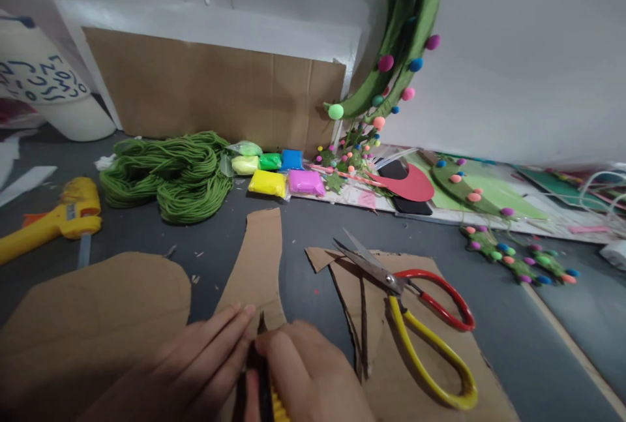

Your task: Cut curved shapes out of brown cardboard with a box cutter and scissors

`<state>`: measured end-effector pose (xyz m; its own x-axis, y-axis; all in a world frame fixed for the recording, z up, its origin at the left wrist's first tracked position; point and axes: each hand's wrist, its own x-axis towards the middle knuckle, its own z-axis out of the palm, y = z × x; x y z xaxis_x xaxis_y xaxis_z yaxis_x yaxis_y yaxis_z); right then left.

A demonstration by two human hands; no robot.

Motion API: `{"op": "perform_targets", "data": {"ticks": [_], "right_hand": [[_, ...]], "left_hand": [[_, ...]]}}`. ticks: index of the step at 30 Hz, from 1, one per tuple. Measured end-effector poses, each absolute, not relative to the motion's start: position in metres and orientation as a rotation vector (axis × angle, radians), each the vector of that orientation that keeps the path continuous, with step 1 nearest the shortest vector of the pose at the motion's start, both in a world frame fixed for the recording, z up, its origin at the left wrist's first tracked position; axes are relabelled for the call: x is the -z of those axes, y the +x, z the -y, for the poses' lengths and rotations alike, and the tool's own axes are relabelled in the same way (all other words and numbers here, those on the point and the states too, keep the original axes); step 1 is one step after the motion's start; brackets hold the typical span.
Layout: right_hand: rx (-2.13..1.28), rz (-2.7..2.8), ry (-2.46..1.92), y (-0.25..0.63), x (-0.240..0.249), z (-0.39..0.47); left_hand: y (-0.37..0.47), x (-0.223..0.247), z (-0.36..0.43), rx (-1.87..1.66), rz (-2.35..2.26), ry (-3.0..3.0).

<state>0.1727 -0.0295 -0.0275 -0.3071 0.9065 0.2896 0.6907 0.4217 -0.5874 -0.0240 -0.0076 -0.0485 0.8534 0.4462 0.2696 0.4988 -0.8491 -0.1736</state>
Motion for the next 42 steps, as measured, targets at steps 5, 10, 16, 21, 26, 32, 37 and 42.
{"op": "perform_targets", "data": {"ticks": [5,10,16,21,26,32,37,42], "right_hand": [[-0.419,2.064,-1.311,0.175,0.032,0.028],[-0.406,2.016,-1.339,0.176,0.031,0.033],[-0.423,2.077,-1.307,0.174,0.029,0.027],[-0.439,2.030,-1.272,0.178,0.031,0.029],[-0.436,2.037,-1.259,0.180,0.031,0.030],[-0.488,2.085,-1.279,0.180,0.029,0.027],[-0.499,2.071,-1.242,0.183,0.026,0.028],[-0.438,2.050,-1.246,0.181,0.027,0.031]], "left_hand": [[-0.021,0.040,0.007,0.226,0.777,-2.793],[-0.027,0.041,0.012,0.284,0.825,-2.861],[-0.024,0.031,0.012,0.149,0.937,-3.025],[-0.021,0.025,0.010,0.076,1.037,-3.070],[-0.018,0.027,0.009,0.092,0.977,-3.000],[-0.019,0.023,0.011,0.128,0.936,-2.956],[-0.020,0.033,0.009,0.213,0.926,-2.944],[-0.024,0.042,0.009,0.241,0.849,-2.961]]}}
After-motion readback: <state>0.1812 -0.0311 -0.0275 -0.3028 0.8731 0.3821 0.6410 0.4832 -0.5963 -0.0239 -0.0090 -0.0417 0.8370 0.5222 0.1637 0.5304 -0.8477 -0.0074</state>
